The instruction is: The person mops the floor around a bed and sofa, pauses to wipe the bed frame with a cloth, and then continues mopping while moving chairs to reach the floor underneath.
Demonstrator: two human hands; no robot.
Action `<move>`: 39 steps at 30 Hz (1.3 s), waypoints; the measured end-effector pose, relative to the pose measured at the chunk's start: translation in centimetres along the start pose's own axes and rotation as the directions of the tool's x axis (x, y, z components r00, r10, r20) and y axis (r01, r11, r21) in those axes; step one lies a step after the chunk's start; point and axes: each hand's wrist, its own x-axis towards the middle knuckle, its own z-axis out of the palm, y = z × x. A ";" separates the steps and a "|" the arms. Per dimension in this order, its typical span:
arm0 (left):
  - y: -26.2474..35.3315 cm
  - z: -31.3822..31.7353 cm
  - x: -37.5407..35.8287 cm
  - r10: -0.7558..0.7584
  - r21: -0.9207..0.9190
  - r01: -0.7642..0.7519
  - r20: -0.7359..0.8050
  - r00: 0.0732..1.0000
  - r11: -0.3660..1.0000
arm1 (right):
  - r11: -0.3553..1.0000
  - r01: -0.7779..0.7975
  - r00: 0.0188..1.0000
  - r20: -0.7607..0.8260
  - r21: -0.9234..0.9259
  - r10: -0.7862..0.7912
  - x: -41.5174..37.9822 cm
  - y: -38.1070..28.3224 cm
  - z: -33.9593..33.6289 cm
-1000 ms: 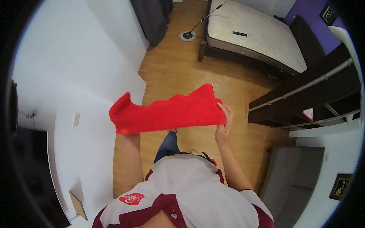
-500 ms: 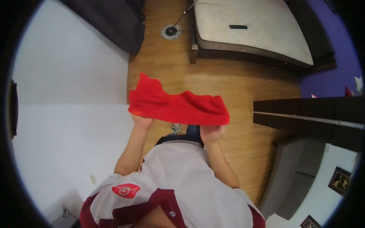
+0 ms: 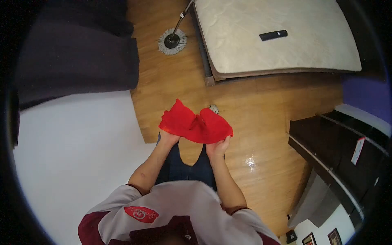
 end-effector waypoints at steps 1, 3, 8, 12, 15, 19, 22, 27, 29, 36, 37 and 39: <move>0.6 -1.0 3.3 -0.004 0.006 0.004 -0.029 1.000 1.000 | 1.000 -0.007 0.999 -0.054 -0.004 0.007 2.7 0.6 -0.3; 2.4 -3.7 10.5 -0.032 0.049 0.036 -0.080 0.996 0.998 | 0.999 0.018 0.994 -0.111 -0.040 -0.023 8.5 2.4 -1.7; 5.5 -12.7 28.6 -0.172 0.162 0.179 -0.058 0.983 0.970 | 0.992 0.124 0.947 -0.296 -0.031 -0.127 22.2 6.9 -8.2; 7.0 -12.4 37.9 -0.167 0.267 0.196 -0.128 0.978 0.943 | 0.982 0.183 0.926 -0.343 0.047 -0.156 31.0 11.0 -13.0; 7.7 -14.2 43.3 -0.272 0.206 0.311 -0.196 0.942 0.928 | 0.967 0.191 0.943 -0.304 0.169 -0.133 36.3 13.8 -12.6; 4.9 -17.1 47.7 -0.345 0.228 0.349 -0.058 0.937 0.909 | 0.973 0.119 0.971 -0.230 0.196 -0.072 43.8 15.2 -15.1; 1.8 -11.9 48.5 -0.365 0.354 0.353 -0.033 0.930 0.866 | 0.988 0.104 0.975 -0.207 0.113 -0.079 44.9 13.6 -12.2; 0.1 -5.3 45.5 -0.231 0.386 0.284 -0.178 0.956 0.877 | 0.973 0.216 0.932 -0.312 0.077 -0.182 41.3 11.9 -5.9; 0.4 -2.7 43.1 -0.203 0.346 0.234 -0.124 0.971 0.909 | 0.967 0.240 0.899 -0.394 0.080 -0.191 39.8 11.6 -2.3; 0.8 -3.4 40.3 -0.191 0.570 0.297 -0.240 0.952 0.766 | 0.966 0.245 0.934 -0.285 0.081 -0.213 35.8 11.5 0.1; 0.7 -2.9 40.7 -0.154 0.653 0.276 -0.239 0.959 0.705 | 0.966 0.242 0.943 -0.256 0.096 -0.211 35.5 11.4 0.0; -0.1 -2.2 41.5 -0.079 0.797 0.234 -0.230 0.970 0.557 | 0.964 0.234 0.958 -0.200 0.127 -0.206 35.1 11.3 -1.1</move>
